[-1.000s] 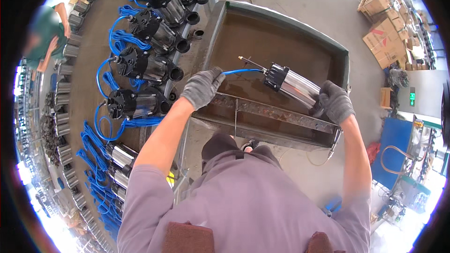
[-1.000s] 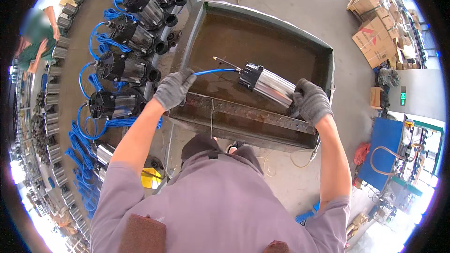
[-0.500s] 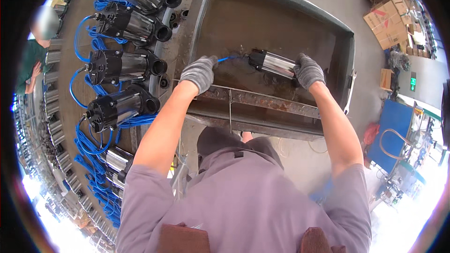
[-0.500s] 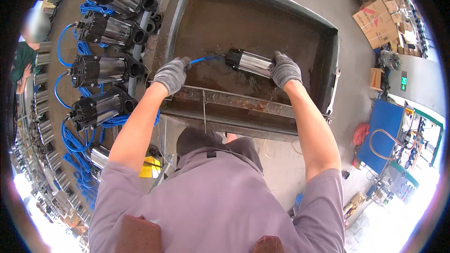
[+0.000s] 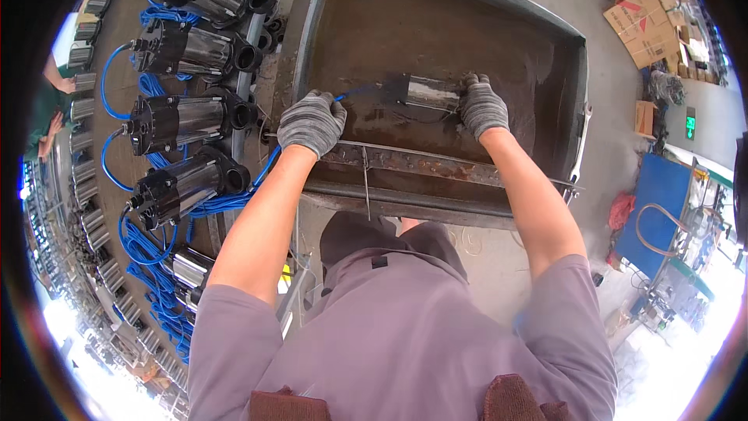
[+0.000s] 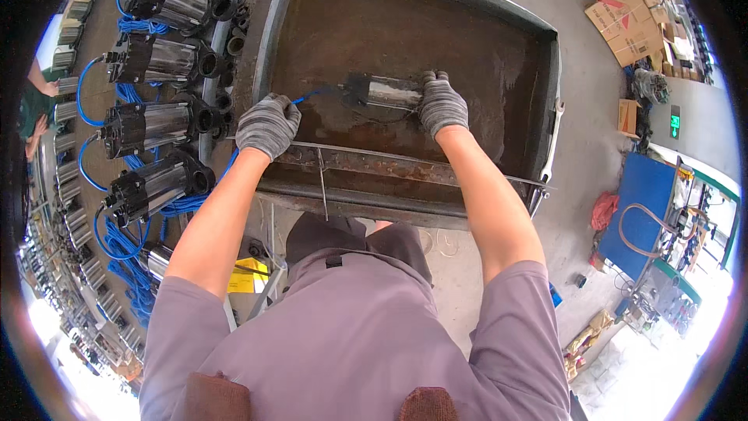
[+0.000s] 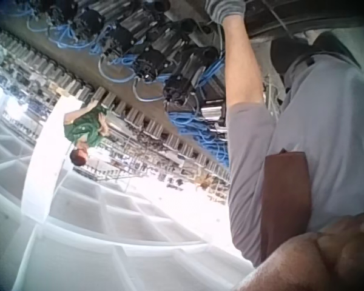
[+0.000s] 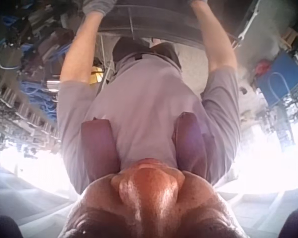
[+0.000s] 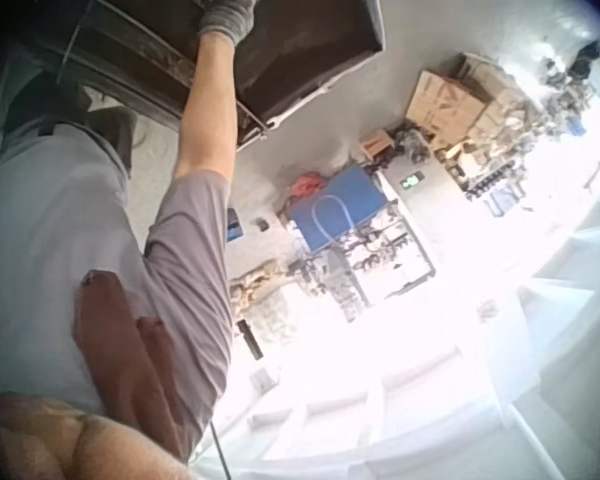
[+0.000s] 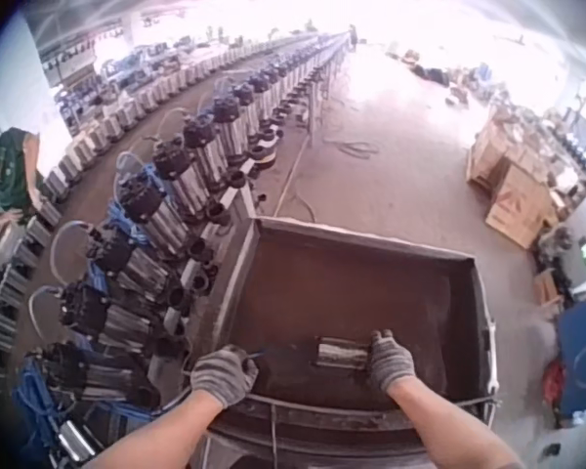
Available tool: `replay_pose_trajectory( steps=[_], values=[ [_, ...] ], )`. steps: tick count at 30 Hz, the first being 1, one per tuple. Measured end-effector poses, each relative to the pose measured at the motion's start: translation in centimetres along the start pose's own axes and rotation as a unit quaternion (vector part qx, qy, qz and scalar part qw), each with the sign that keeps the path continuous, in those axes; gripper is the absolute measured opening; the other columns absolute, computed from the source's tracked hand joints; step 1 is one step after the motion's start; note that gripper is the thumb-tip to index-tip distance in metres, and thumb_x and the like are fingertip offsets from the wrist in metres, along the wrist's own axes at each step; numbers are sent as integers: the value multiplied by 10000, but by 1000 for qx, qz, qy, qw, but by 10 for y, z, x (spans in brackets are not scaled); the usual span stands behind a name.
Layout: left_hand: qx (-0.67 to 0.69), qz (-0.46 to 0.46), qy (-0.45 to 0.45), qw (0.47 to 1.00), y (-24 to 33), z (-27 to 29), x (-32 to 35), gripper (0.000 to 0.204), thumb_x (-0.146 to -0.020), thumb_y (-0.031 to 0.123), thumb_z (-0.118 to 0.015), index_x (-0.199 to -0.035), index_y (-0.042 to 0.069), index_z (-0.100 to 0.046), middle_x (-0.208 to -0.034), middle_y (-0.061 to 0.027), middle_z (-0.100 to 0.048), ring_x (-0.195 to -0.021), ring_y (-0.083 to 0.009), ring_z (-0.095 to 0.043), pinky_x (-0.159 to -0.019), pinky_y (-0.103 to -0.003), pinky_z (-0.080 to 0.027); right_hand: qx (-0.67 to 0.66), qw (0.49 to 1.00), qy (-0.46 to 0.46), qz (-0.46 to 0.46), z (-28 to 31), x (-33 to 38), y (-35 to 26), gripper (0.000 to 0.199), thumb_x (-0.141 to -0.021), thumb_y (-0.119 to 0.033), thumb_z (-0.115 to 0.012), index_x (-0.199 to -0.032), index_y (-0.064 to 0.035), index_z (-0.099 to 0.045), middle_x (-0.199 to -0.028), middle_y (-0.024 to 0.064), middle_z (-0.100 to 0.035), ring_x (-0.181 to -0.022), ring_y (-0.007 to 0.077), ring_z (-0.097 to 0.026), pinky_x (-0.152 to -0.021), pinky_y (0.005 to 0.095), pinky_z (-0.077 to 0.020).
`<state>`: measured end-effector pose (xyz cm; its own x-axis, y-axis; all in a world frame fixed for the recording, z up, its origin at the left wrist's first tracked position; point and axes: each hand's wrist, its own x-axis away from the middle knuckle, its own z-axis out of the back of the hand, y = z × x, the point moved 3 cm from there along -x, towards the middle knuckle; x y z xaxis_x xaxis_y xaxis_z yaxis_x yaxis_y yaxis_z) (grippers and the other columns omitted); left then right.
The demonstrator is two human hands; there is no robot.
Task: Testing a submersible pump in a water tank for leaks or functionality.
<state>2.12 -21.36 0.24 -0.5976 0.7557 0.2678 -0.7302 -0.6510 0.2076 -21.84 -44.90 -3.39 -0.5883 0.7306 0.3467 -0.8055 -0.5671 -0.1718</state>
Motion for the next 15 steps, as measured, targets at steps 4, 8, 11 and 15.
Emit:
replay_pose_trajectory(
  steps=[4,8,11,15],
  values=[
    [-24,12,-31,999,3,1,1,291,-925,332,-590,-1011,97,-739,-1061,-193,-710,-960,-421,-681,-854,-511,-552,-54,996,53,46,19,19,30,326,-930,-152,-595,-1248,-89,-631,-1260,221,-656,-1104,420,-664,-920,497,-551],
    [-34,14,-35,999,6,3,1,294,-933,336,-588,-1014,93,-732,-1052,-204,-706,-964,-424,-681,-844,-519,-548,-147,975,163,29,36,52,107,226,-955,-165,-588,-1146,-66,-658,-1097,215,-695,-1048,427,-655,-907,484,-536],
    [-50,12,-39,998,8,3,1,297,-942,339,-583,-1017,91,-729,-1074,-199,-704,-975,-421,-681,-847,-522,-548,-136,977,166,-6,38,90,169,197,-968,-132,-585,-1138,-59,-655,-1097,189,-700,-1037,406,-661,-902,465,-534],
    [-63,15,-53,997,11,4,1,328,-950,356,-582,-1058,84,-731,-1108,-200,-701,-1011,-418,-674,-872,-519,-545,-143,974,173,-34,30,118,210,159,-983,-150,-611,-1108,-73,-672,-1053,182,-713,-980,397,-676,-863,458,-537]
  ],
)
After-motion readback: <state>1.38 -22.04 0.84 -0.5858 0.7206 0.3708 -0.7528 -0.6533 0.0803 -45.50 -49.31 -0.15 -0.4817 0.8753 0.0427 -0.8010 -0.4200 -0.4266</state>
